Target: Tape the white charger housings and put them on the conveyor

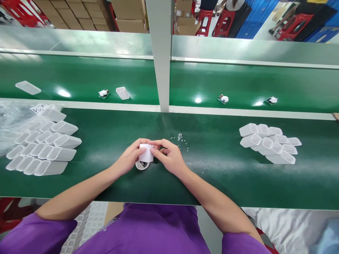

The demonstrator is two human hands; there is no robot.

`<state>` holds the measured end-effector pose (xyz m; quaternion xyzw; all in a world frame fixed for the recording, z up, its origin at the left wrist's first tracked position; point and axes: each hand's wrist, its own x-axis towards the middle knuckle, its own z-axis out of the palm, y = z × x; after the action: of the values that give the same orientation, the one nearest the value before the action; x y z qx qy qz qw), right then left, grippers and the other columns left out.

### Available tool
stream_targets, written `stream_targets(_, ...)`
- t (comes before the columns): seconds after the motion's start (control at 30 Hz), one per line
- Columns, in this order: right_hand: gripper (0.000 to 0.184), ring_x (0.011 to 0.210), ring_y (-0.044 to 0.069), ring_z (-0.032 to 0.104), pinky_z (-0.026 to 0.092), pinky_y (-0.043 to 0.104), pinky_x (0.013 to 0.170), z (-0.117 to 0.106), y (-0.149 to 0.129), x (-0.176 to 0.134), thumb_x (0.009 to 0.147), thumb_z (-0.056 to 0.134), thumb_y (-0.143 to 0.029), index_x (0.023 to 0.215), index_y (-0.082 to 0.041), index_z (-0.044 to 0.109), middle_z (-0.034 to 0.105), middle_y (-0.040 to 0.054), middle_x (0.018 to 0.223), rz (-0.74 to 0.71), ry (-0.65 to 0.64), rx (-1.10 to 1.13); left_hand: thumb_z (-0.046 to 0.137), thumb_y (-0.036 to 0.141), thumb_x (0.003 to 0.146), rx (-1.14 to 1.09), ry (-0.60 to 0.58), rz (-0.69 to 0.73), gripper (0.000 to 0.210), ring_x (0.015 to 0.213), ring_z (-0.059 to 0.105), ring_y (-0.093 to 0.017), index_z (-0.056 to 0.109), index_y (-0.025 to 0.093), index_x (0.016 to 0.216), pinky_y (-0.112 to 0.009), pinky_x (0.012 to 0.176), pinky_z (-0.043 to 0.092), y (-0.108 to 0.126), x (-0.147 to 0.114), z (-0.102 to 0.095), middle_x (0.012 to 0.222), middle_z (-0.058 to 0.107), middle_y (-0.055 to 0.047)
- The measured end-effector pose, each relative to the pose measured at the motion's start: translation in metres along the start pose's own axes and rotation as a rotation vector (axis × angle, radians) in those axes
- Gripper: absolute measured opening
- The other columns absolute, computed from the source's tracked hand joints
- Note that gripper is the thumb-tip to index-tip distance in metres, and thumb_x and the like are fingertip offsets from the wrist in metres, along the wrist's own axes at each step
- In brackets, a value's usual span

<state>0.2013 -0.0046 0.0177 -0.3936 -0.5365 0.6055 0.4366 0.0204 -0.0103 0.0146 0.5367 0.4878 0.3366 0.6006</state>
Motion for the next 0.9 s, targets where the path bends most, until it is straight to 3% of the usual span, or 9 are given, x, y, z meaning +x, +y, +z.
stream_targets(0.13,0.027,0.071,0.012,0.058,0.055,0.024,0.064,0.0023,-0.0005,-0.0028,0.080,0.072,-0.042,0.095,-0.020,0.070,0.060,0.0015,0.080,0.015,-0.006,0.025,0.048,0.043,0.091,0.222,0.036,0.166,0.034,0.087,0.060,-0.018,0.062,0.019,0.111,-0.029,0.076,0.048,0.0008,-0.0030,-0.0004,0.106,0.066,-0.006)
stream_targets(0.27,0.026,0.070,0.011,0.059,0.055,0.024,0.064,0.0039,-0.0031,-0.0060,0.081,0.071,-0.042,0.094,-0.020,0.071,0.061,0.0011,0.080,0.010,-0.024,0.022,0.049,0.041,0.092,0.302,0.049,0.272,0.032,0.088,0.061,-0.018,0.063,0.018,0.110,-0.029,0.079,0.048,0.0030,-0.0040,-0.0014,0.104,0.067,-0.006)
stream_targets(0.53,0.024,0.062,0.009,0.057,0.052,0.023,0.059,0.0047,-0.0020,-0.0085,0.083,0.069,-0.041,0.093,-0.019,0.072,0.065,0.0015,0.081,-0.052,-0.003,-0.047,0.050,0.039,0.093,0.384,0.069,0.365,0.028,0.088,0.062,-0.016,0.063,0.018,0.107,-0.028,0.078,0.050,0.0053,-0.0051,-0.0008,0.100,0.067,-0.005)
stream_targets(0.9,0.026,0.070,0.013,0.064,0.055,0.025,0.063,0.0045,-0.0022,-0.0080,0.083,0.069,-0.045,0.092,-0.022,0.073,0.068,0.0028,0.086,-0.104,0.000,-0.061,0.048,0.044,0.094,0.426,0.054,0.400,0.032,0.088,0.063,-0.018,0.061,0.020,0.109,-0.030,0.078,0.051,0.0052,-0.0058,-0.0016,0.101,0.066,-0.006)
